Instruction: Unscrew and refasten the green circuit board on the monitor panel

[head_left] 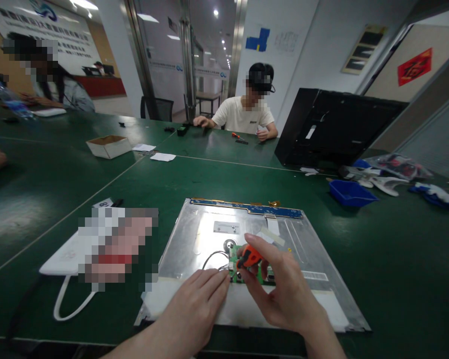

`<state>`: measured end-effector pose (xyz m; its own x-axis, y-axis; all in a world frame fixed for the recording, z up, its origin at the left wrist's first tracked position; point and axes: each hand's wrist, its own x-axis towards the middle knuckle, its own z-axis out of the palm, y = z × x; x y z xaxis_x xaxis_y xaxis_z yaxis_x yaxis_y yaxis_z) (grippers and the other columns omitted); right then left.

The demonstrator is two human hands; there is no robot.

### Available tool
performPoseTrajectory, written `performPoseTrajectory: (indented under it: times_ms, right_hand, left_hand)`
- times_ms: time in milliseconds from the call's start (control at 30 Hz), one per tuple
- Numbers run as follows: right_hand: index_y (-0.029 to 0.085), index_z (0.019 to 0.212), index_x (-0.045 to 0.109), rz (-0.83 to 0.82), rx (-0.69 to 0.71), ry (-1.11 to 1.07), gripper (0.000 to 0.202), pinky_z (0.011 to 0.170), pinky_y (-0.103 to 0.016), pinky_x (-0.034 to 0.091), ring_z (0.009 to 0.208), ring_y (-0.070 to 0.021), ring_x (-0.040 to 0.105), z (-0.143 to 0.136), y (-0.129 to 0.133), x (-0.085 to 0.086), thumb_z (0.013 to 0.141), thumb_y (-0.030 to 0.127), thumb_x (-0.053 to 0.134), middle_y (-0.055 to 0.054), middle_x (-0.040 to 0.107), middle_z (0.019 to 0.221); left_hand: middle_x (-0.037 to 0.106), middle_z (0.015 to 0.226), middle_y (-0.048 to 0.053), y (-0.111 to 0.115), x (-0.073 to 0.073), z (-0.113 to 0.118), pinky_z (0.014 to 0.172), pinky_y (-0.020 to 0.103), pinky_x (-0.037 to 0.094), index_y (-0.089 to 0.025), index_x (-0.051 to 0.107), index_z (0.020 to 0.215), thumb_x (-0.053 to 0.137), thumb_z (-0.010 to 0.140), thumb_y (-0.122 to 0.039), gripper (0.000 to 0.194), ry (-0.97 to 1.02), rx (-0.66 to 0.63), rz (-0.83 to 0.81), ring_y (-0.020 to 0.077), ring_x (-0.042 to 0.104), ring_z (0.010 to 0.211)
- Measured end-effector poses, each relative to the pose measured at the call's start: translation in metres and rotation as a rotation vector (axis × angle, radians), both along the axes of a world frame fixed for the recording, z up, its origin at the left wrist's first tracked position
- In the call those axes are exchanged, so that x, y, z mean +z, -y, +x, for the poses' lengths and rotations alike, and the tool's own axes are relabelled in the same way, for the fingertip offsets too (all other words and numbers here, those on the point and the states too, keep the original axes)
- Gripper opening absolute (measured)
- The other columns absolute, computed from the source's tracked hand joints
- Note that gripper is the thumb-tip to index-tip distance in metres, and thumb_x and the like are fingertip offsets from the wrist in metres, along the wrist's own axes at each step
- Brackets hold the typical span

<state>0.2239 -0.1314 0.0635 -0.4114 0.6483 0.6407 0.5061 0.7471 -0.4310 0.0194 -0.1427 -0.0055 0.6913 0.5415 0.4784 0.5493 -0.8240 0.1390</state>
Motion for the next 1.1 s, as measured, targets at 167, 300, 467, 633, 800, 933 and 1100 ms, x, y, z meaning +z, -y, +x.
performPoseTrajectory:
  times_ms: [167,300,467,633,800,933,1100]
  right_hand:
    - [0.023,0.142,0.036,0.000,0.009,-0.017,0.056,0.063,-0.027,0.053,0.068,-0.0135,0.064,0.0014,0.0006,-0.0006,0.090,0.009,0.050,-0.002,0.070,0.095]
    - [0.024,0.142,0.035,0.025,-0.004,-0.013,0.057,0.064,-0.027,0.053,0.071,-0.0141,0.064,0.0002,-0.0018,-0.0013,0.090,0.008,0.051,-0.001,0.069,0.094]
    - [0.025,0.142,0.035,0.033,-0.030,0.001,0.055,0.065,-0.027,0.053,0.072,-0.0143,0.064,0.0001,-0.0035,-0.0031,0.092,0.011,0.053,0.000,0.068,0.090]
    - [0.025,0.143,0.035,0.033,-0.014,0.007,0.056,0.065,-0.026,0.052,0.072,-0.0136,0.063,0.0010,-0.0028,-0.0013,0.091,0.010,0.053,0.001,0.068,0.091]
    - [0.024,0.145,0.034,-0.008,0.022,-0.020,0.059,0.063,-0.025,0.052,0.070,-0.0131,0.062,0.0013,-0.0016,0.0020,0.090,0.008,0.050,-0.001,0.069,0.097]
    - [0.024,0.144,0.035,-0.016,0.019,-0.029,0.057,0.063,-0.025,0.052,0.068,-0.0126,0.061,0.0015,-0.0010,0.0018,0.090,0.009,0.050,0.000,0.068,0.093]
    - [0.024,0.143,0.034,0.010,-0.009,-0.009,0.057,0.063,-0.025,0.051,0.068,-0.0125,0.061,0.0006,-0.0018,0.0009,0.091,0.009,0.050,0.000,0.067,0.092]
  left_hand:
    - [0.067,0.116,0.016,0.0008,-0.0022,-0.0007,0.085,0.040,0.055,-0.008,0.055,0.123,0.042,0.076,0.000,0.049,-0.010,0.008,0.010,0.0267,0.062,0.101]
    - [0.067,0.117,0.016,0.0003,-0.0017,-0.0010,0.085,0.041,0.055,-0.007,0.054,0.124,0.042,0.075,0.000,0.050,-0.033,0.012,0.005,0.0271,0.062,0.102]
    - [0.067,0.115,0.016,-0.0004,-0.0001,-0.0004,0.083,0.041,0.056,-0.005,0.055,0.121,0.041,0.073,0.001,0.051,-0.029,0.010,0.016,0.0278,0.063,0.101]
    - [0.067,0.113,0.016,0.0009,0.0007,-0.0002,0.082,0.041,0.056,-0.004,0.056,0.120,0.042,0.074,0.002,0.049,-0.016,0.010,0.019,0.0277,0.062,0.099]
    - [0.066,0.118,0.017,0.0011,0.0004,-0.0005,0.085,0.042,0.054,-0.005,0.054,0.124,0.043,0.074,0.002,0.052,-0.041,0.006,-0.001,0.0279,0.061,0.103]
    - [0.066,0.118,0.016,-0.0004,-0.0005,-0.0003,0.085,0.041,0.054,-0.005,0.054,0.123,0.043,0.071,0.003,0.054,-0.032,0.010,0.000,0.0275,0.061,0.103]
    - [0.066,0.116,0.016,0.0001,-0.0021,-0.0005,0.084,0.041,0.055,-0.005,0.055,0.122,0.042,0.073,0.003,0.051,-0.024,0.008,0.015,0.0276,0.061,0.101]
